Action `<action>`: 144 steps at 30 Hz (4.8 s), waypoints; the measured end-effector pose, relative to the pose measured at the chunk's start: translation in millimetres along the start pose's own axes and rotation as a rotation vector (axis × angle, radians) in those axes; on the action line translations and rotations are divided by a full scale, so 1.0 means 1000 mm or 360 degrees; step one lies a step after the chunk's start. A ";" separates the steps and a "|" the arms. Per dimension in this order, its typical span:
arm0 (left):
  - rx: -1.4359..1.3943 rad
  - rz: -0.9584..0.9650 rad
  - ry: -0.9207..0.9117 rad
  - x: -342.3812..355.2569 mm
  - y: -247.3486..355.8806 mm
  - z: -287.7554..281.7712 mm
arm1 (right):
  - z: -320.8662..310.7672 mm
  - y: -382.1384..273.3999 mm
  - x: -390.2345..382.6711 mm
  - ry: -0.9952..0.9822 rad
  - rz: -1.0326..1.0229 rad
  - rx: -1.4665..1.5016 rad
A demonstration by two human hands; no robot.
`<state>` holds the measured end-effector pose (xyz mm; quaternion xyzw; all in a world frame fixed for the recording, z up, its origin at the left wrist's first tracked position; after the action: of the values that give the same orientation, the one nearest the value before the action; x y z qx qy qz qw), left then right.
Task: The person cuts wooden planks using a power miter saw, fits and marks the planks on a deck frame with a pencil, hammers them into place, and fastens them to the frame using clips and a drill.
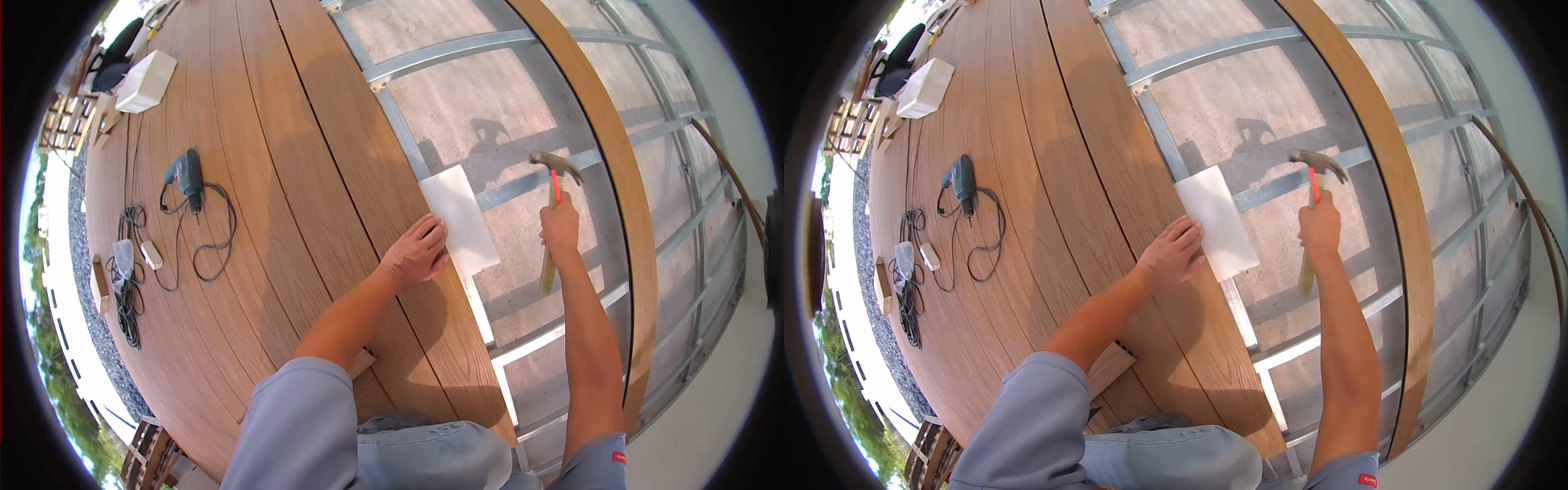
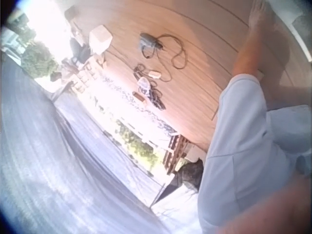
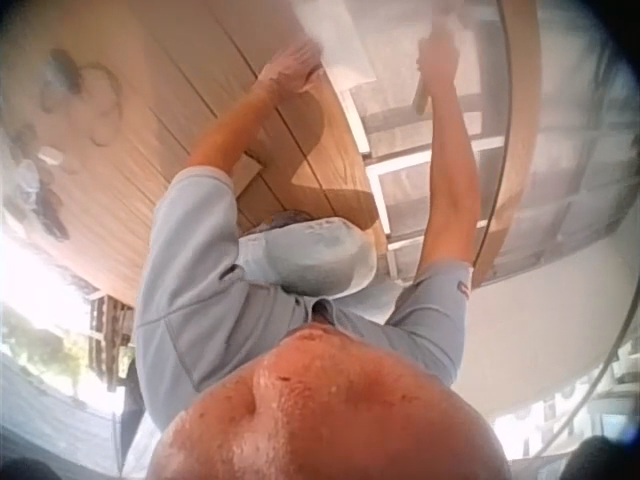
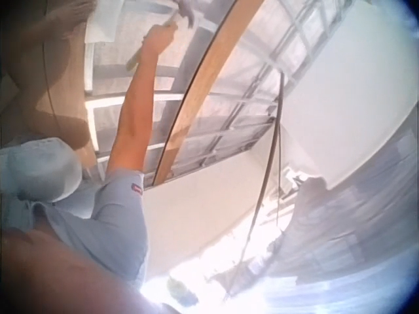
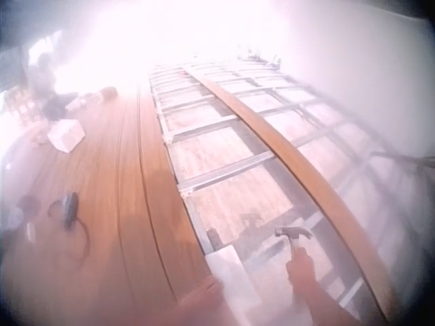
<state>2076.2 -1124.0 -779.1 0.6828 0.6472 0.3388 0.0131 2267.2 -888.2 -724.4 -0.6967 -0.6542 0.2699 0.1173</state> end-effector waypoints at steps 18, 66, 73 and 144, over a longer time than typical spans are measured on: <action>0.0102 0.0041 0.0077 -0.009 -0.008 0.008 | 0.028 0.008 -0.033 -0.0706 -0.0494 -0.0330; 0.0747 0.0786 -0.0784 0.174 -0.065 -0.038 | -0.041 0.524 -0.900 0.0512 0.1949 -0.0069; 0.0024 -0.0636 -0.1202 -0.013 -0.055 -0.174 | -0.045 0.526 -0.867 0.0063 0.2011 -0.0599; 0.1476 -0.1965 0.0739 -0.340 -0.328 -0.369 | 0.198 -0.403 -0.161 -0.0807 -0.1696 -0.1133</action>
<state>1635.2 -1529.7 -795.6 0.0502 0.9686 0.1007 -0.2215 1821.1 -1035.4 -644.1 -0.1914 -0.9636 0.0988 -0.1587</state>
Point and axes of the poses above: each hand's wrist, its own x-axis towards the middle knuckle, its own z-axis out of the palm, y = z × x, the point moved 4 cm from there along x, towards the middle knuckle, and after that the axes turned 13 degrees about y, right-handed, at the moved point
